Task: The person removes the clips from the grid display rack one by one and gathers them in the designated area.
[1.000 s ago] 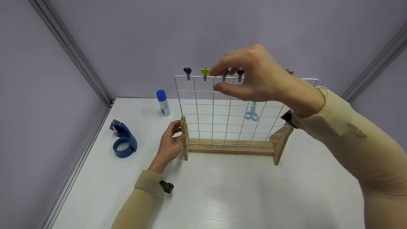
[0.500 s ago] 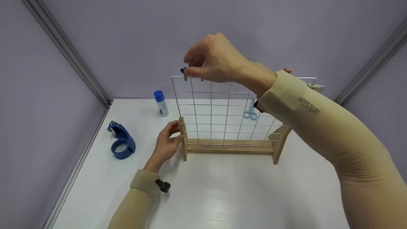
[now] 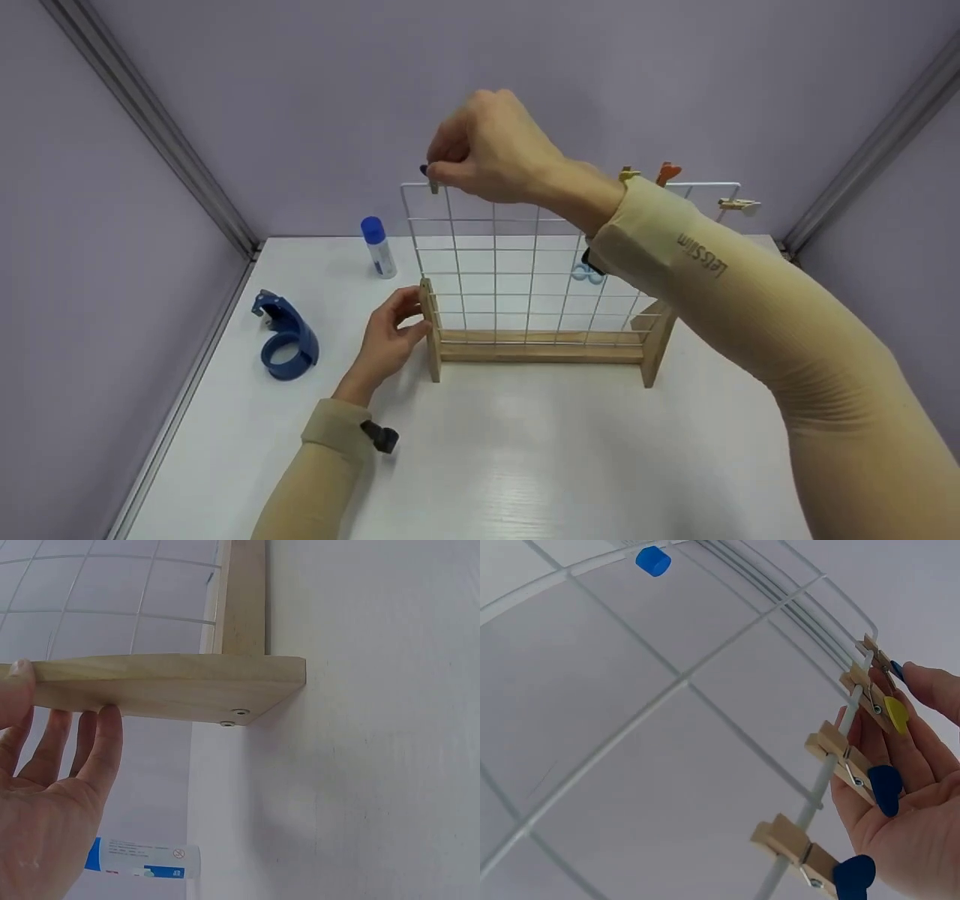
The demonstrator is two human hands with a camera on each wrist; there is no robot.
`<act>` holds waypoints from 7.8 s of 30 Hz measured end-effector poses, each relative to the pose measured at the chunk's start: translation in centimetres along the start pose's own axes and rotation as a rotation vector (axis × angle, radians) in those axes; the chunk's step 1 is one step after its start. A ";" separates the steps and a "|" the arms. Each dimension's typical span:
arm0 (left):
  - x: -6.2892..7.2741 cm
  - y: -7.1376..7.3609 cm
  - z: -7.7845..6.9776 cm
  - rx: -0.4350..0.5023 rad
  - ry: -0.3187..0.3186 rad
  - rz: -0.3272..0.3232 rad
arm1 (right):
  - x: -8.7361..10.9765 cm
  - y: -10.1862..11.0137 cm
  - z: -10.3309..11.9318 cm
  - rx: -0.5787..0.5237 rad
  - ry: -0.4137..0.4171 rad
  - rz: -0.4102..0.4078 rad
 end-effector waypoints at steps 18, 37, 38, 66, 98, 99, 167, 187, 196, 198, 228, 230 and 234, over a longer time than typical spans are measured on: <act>0.1 0.8 0.3 -0.014 0.005 -0.006 | -0.1 -0.9 0.4 -0.052 -0.052 -0.074; 0.0 1.1 0.0 0.023 0.014 -0.016 | 1.1 3.1 -0.3 -0.228 0.022 -0.169; 0.1 1.1 0.1 0.023 0.014 -0.016 | 1.5 3.6 -0.5 -0.239 0.027 -0.176; 0.2 0.7 0.4 0.008 0.026 -0.020 | 19.7 15.4 -15.4 -0.651 0.017 -0.655; 0.0 0.7 -0.1 -0.009 0.019 -0.028 | 33.0 -0.6 -37.0 -0.484 -0.664 -0.326; 0.0 0.7 -0.1 -0.008 0.019 -0.028 | 33.0 -1.1 -37.4 -0.459 -0.679 -0.303; 0.1 0.7 -0.3 -0.006 0.025 -0.020 | 30.1 2.8 -35.6 -0.289 -0.691 -0.219; 0.0 0.9 0.0 -0.003 0.031 -0.023 | 21.7 13.9 -21.0 -0.264 -0.353 -0.560; -0.2 0.8 -0.2 -0.007 0.031 -0.011 | 16.8 13.7 -15.6 -0.133 -0.241 -0.500; -0.3 0.8 -0.2 -0.007 0.030 -0.009 | 15.8 13.4 -14.5 -0.092 -0.225 -0.478; 0.1 1.4 0.0 -0.034 0.040 -0.013 | 2.4 1.8 -2.2 0.034 0.059 0.007; 0.1 1.3 0.0 -0.031 0.037 -0.013 | 2.2 1.5 -2.0 0.026 0.076 0.001; 0.1 1.3 -0.1 -0.027 0.040 -0.011 | 2.1 1.2 -1.6 0.021 0.099 -0.020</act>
Point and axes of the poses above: each hand's wrist, its own x-axis away from the middle knuckle, its own y-axis out of the back of the hand, z = x × y, the point moved 7 cm from there along -x, towards the middle knuckle, and after that the axes turned 1 degree about -y, right-handed, at the moved point
